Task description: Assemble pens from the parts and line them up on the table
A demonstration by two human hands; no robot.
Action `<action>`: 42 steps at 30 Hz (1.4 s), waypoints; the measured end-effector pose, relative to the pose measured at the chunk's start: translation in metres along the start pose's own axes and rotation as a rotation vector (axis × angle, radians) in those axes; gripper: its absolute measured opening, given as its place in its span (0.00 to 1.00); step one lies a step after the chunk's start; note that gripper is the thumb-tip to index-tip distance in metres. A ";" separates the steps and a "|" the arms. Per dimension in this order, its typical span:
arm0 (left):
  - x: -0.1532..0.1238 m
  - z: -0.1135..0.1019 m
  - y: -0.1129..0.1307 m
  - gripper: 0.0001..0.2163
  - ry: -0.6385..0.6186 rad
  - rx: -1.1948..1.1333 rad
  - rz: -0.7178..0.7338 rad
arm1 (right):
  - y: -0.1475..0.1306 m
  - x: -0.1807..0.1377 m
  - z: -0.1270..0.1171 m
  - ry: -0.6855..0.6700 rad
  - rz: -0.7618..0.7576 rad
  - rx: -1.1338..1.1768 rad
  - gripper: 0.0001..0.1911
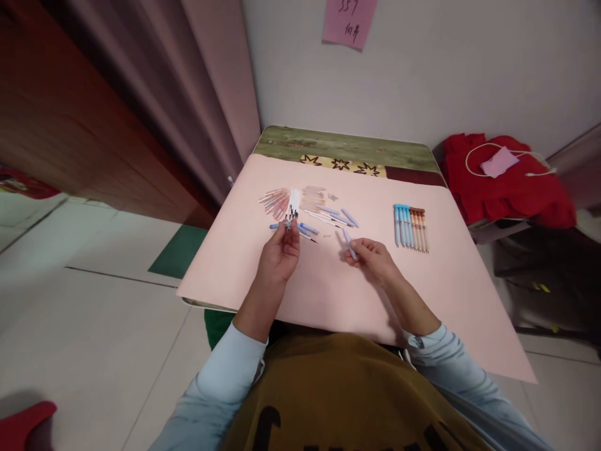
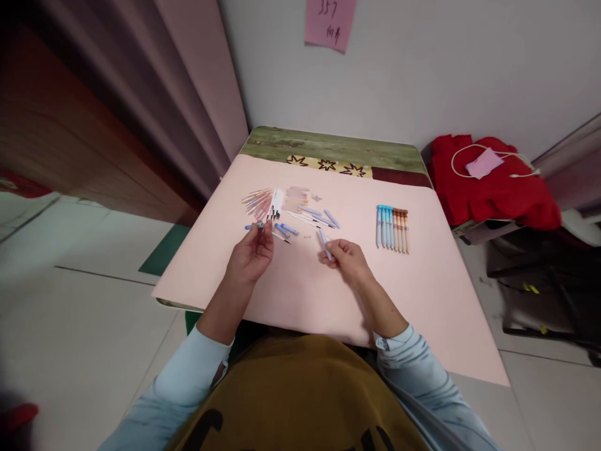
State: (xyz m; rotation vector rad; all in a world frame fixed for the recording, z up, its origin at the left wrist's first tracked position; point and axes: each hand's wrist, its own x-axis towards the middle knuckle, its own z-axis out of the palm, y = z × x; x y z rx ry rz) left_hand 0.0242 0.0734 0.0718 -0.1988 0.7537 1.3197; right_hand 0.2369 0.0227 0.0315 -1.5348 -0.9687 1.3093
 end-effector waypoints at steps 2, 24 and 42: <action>-0.001 0.002 -0.003 0.06 -0.011 -0.006 -0.004 | -0.003 -0.004 0.001 -0.106 0.065 0.200 0.25; -0.019 0.021 -0.015 0.07 -0.056 0.036 0.012 | -0.024 -0.029 0.011 -0.105 -0.119 0.058 0.15; -0.018 0.018 -0.024 0.05 -0.107 0.079 -0.026 | -0.025 -0.028 0.017 -0.096 -0.086 0.082 0.15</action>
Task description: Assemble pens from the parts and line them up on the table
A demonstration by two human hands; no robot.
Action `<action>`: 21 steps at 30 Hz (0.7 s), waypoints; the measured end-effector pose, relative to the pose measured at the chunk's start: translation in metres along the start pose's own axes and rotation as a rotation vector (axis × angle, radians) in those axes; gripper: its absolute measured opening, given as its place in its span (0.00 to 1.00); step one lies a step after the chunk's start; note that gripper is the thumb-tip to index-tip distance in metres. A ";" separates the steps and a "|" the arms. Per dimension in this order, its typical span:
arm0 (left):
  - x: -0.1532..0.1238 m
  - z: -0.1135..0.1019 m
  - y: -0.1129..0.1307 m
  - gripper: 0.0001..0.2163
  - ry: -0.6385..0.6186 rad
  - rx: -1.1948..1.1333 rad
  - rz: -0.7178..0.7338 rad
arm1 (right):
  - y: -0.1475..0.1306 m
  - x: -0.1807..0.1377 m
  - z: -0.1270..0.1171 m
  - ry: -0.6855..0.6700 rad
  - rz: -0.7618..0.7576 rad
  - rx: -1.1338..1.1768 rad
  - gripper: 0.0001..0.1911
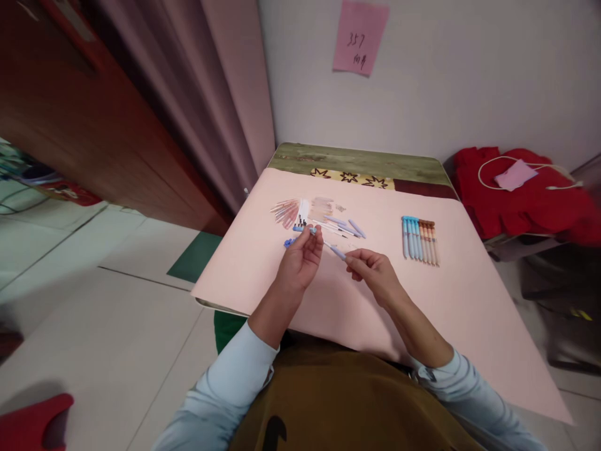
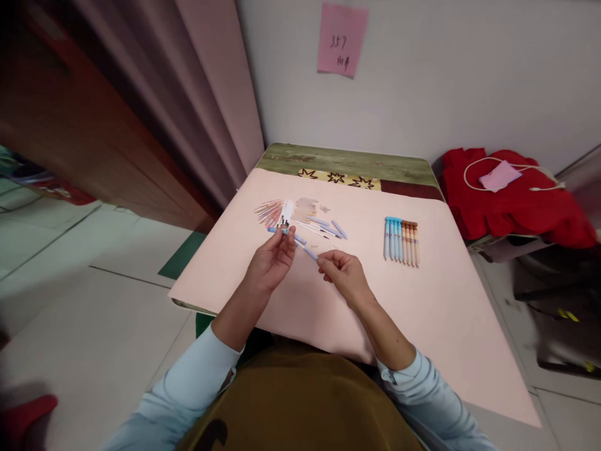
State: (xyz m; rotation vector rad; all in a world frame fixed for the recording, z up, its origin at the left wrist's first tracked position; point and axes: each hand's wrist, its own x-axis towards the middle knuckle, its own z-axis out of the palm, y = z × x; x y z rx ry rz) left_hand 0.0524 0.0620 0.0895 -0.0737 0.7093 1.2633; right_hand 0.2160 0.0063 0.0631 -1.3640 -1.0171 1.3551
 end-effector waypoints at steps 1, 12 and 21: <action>0.000 -0.001 -0.002 0.05 -0.004 0.001 -0.005 | 0.000 0.000 0.001 -0.010 0.002 -0.009 0.16; -0.009 -0.010 -0.009 0.04 -0.026 0.022 -0.062 | 0.018 -0.012 0.027 0.227 -0.195 0.089 0.18; -0.020 -0.004 -0.001 0.04 -0.029 0.052 -0.016 | -0.006 -0.024 0.011 0.341 -0.617 -0.501 0.08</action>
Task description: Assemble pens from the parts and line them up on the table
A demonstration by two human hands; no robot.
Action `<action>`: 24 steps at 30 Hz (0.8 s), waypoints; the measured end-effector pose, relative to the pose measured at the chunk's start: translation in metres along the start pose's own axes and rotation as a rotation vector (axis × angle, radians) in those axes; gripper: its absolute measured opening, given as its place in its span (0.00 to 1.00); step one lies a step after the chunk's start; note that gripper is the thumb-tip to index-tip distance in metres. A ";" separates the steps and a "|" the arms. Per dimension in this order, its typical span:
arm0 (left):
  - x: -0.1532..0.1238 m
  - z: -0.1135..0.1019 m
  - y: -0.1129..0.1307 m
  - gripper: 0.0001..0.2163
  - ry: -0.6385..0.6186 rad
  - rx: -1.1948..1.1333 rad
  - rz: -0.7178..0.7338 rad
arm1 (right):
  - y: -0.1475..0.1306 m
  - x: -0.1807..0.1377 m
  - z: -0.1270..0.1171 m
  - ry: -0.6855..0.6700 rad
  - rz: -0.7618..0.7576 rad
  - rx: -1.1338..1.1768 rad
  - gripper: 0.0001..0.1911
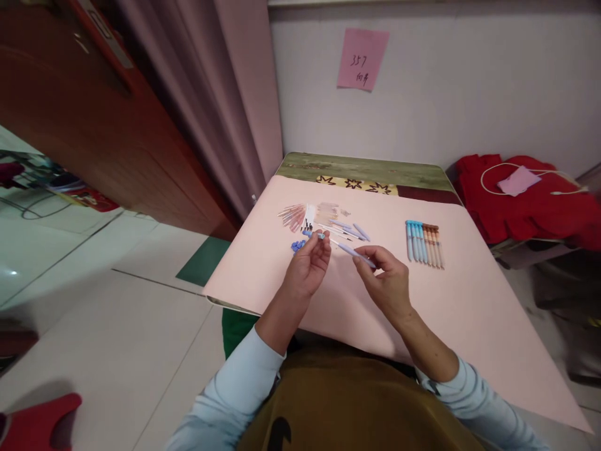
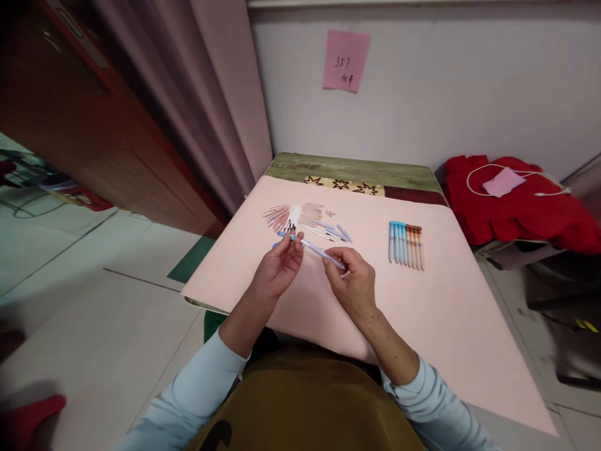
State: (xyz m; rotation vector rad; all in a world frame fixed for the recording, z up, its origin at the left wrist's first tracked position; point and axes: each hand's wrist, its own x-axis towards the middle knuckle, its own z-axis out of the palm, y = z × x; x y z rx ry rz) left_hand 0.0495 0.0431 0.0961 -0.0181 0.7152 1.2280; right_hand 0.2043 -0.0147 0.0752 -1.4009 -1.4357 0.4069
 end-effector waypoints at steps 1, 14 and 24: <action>-0.001 -0.001 0.000 0.04 -0.001 0.007 0.007 | -0.003 0.000 0.000 0.002 -0.027 -0.015 0.08; -0.016 -0.010 -0.007 0.02 -0.080 0.119 0.058 | -0.017 -0.002 -0.006 -0.013 -0.191 -0.172 0.06; -0.038 -0.017 -0.020 0.06 -0.113 0.261 0.114 | -0.028 -0.007 -0.012 0.064 -0.265 -0.196 0.05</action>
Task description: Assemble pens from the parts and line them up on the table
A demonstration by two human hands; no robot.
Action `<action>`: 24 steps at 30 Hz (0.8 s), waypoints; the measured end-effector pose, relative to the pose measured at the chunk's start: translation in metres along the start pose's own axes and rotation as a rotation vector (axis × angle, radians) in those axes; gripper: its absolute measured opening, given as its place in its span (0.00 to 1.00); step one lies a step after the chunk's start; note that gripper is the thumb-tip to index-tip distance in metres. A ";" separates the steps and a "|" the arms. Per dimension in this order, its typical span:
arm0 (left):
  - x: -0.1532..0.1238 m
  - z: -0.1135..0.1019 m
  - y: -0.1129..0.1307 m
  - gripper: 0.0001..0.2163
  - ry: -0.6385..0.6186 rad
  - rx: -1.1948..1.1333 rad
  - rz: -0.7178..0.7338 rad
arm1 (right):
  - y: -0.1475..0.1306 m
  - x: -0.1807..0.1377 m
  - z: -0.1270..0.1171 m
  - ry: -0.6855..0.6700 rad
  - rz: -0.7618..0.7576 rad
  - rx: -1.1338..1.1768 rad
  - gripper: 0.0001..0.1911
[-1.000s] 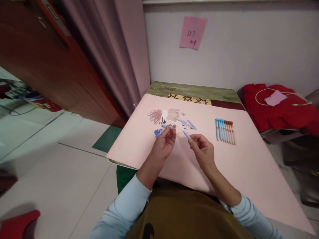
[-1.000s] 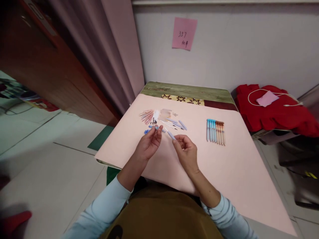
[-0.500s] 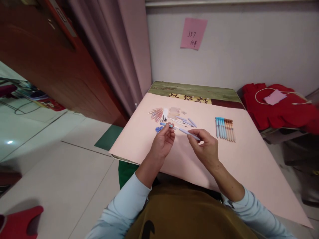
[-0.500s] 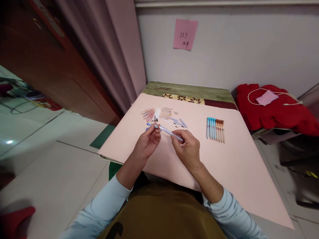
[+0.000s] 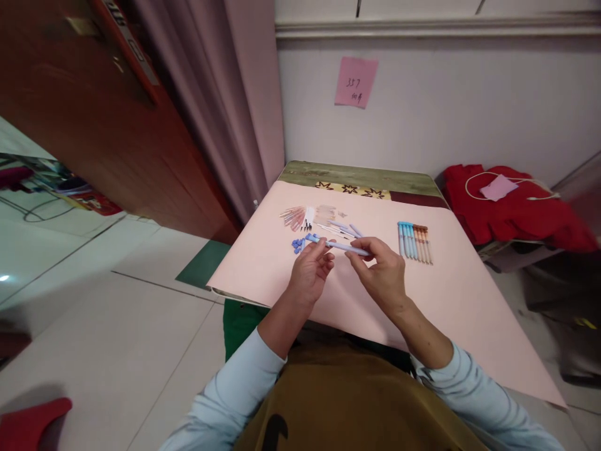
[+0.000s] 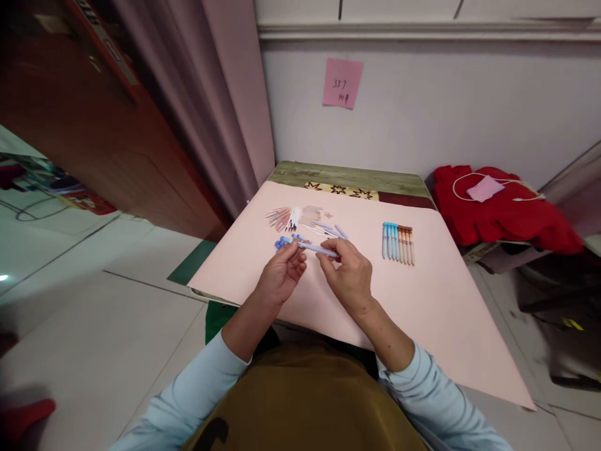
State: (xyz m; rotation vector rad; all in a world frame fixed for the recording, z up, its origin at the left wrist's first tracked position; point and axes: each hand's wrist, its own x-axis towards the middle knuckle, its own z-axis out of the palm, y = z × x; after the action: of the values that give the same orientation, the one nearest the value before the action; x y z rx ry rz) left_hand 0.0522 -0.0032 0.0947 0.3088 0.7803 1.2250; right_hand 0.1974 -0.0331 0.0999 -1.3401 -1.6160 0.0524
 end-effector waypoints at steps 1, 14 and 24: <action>-0.002 0.001 0.000 0.06 -0.007 0.001 -0.001 | -0.001 -0.001 -0.001 0.012 0.000 0.007 0.05; -0.014 0.023 0.005 0.04 -0.034 -0.088 -0.035 | -0.008 -0.002 -0.006 0.058 -0.080 -0.148 0.13; -0.014 0.009 0.006 0.03 0.004 -0.126 0.128 | -0.012 -0.003 -0.001 -0.165 0.162 0.038 0.20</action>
State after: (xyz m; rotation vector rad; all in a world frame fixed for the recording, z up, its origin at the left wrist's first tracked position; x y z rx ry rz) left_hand 0.0521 -0.0120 0.1095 0.2563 0.6920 1.3894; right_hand 0.1895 -0.0405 0.1057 -1.4661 -1.6305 0.2969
